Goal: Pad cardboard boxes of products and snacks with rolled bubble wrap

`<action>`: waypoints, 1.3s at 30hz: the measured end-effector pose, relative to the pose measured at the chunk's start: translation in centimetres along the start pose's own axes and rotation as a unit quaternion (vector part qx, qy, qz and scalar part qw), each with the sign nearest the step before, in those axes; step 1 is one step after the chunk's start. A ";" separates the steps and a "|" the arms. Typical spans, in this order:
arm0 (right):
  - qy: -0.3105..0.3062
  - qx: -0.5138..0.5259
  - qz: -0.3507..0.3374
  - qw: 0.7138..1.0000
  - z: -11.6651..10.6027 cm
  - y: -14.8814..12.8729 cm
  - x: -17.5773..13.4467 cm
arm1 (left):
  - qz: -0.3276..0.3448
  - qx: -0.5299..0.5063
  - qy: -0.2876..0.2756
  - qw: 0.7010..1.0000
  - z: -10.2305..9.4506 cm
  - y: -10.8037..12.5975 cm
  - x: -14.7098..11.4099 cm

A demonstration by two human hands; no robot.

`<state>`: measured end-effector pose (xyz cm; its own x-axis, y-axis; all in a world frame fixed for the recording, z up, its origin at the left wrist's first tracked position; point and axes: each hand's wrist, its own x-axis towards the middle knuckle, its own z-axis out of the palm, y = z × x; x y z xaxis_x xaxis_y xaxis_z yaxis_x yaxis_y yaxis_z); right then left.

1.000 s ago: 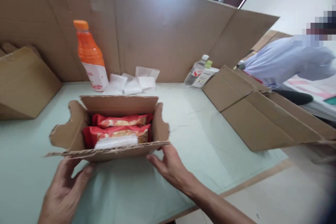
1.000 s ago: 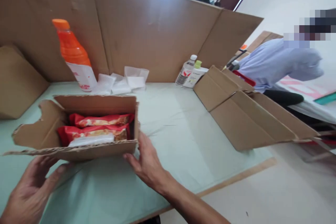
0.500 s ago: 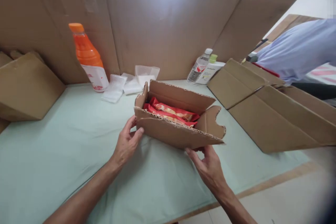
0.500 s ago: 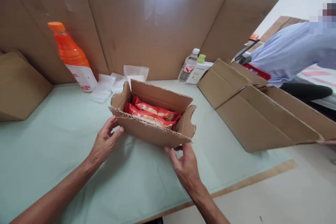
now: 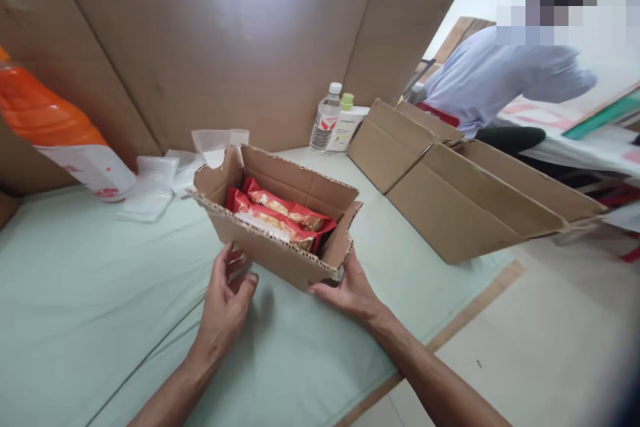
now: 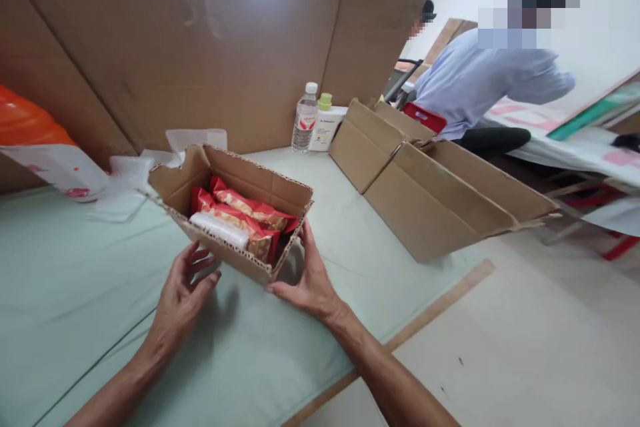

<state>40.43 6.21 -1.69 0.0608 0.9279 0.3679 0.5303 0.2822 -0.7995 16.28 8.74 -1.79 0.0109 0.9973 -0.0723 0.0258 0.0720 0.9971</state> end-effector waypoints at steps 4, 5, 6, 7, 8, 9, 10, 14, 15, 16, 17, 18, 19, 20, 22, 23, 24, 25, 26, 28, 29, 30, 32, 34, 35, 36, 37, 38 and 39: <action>0.076 -0.008 -0.007 0.997 -1.2 1.7 1.5 | 0.049 0.012 -0.108 0.993 5.8 0.8 4.1; 0.098 -0.009 0.005 0.995 -2.1 2.6 2.3 | 0.061 0.018 -0.139 0.988 7.4 1.1 5.1; 0.119 -0.010 0.019 0.993 -3.0 3.6 3.1 | 0.071 0.026 -0.166 0.983 8.9 1.3 5.9; 0.140 -0.013 0.035 0.989 -4.1 4.7 4.0 | 0.079 0.033 -0.185 0.979 10.3 1.4 6.4; 0.161 -0.018 0.049 0.986 -5.2 5.8 5.0 | 0.088 0.040 -0.200 0.975 11.4 1.6 6.7; 0.181 -0.026 0.060 0.981 -6.2 6.9 6.0 | 0.098 0.047 -0.215 0.971 12.3 1.6 6.8; 0.199 -0.038 0.068 0.977 -7.2 7.9 7.0 | 0.110 0.055 -0.229 0.966 12.8 1.6 6.6; 0.257 -0.138 0.090 0.952 -9.9 11.0 9.6 | 0.143 0.085 -0.263 0.950 12.1 0.4 5.0; 0.266 -0.170 0.099 0.944 -10.2 11.4 9.7 | 0.147 0.091 -0.267 0.948 11.5 0.0 4.7; 0.273 -0.198 0.110 0.935 -10.4 11.6 9.5 | 0.151 0.095 -0.270 0.946 10.9 -0.4 4.5; 0.274 -0.220 0.120 0.928 -10.5 11.8 9.1 | 0.154 0.098 -0.273 0.944 10.3 -0.7 4.3; 0.269 -0.234 0.128 0.925 -10.4 11.9 8.5 | 0.158 0.100 -0.275 0.943 9.8 -1.0 4.2; 0.259 -0.242 0.133 0.925 -10.3 11.9 7.8 | 0.161 0.101 -0.276 0.942 9.3 -1.2 4.1; 0.247 -0.246 0.136 0.927 -10.0 11.8 7.0 | 0.164 0.101 -0.275 0.942 9.0 -1.4 4.1; 0.221 -0.246 0.135 0.934 -9.4 11.8 5.7 | 0.168 0.101 -0.270 0.943 8.6 -1.6 4.0; 0.209 -0.244 0.134 0.938 -9.1 11.8 5.4 | 0.171 0.101 -0.267 0.943 8.5 -1.7 3.9; 0.200 -0.241 0.133 0.940 -8.7 11.9 5.2 | 0.173 0.101 -0.265 0.943 8.5 -1.8 3.9; 0.194 -0.240 0.132 0.942 -8.5 12.0 5.3 | 0.176 0.101 -0.263 0.943 8.5 -1.8 3.9; 0.189 -0.238 0.132 0.943 -8.3 12.2 5.6 | 0.179 0.101 -0.263 0.943 8.5 -1.8 3.8; 0.185 -0.235 0.132 0.945 -8.2 12.7 6.5 | 0.188 0.101 -0.264 0.941 8.5 -1.8 3.7; 0.184 -0.234 0.131 0.946 -8.2 13.0 6.9 | 0.193 0.100 -0.265 0.940 8.5 -1.8 3.7; 0.183 -0.233 0.130 0.946 -8.3 13.3 7.3 | 0.197 0.100 -0.265 0.939 8.5 -1.8 3.6; 0.178 -0.232 0.127 0.948 -8.4 13.8 7.8 | 0.203 0.101 -0.264 0.938 8.6 -1.7 3.5; 0.173 -0.233 0.122 0.949 -8.6 14.2 7.9 | 0.207 0.101 -0.263 0.937 8.6 -1.7 3.4; 0.171 -0.235 0.120 0.949 -8.7 14.4 7.8 | 0.208 0.101 -0.263 0.936 8.6 -1.7 3.4; 0.169 -0.238 0.118 0.949 -8.8 14.6 7.8 | 0.210 0.101 -0.265 0.936 8.6 -1.7 3.3; 0.168 -0.241 0.117 0.949 -8.9 14.7 7.7 | 0.212 0.101 -0.267 0.935 8.6 -1.7 3.4; 0.168 -0.245 0.116 0.948 -9.0 14.9 7.6 | 0.214 0.101 -0.269 0.934 8.5 -1.7 3.4; 0.166 -0.249 0.115 0.947 -9.1 15.0 7.7 | 0.216 0.101 -0.271 0.933 8.5 -1.7 3.4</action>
<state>56.58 15.33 -6.54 0.4428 0.7992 0.4064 0.7986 -0.1456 -0.5840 24.79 11.93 -4.00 0.5661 0.7760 0.2781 0.0887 -0.3927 0.9154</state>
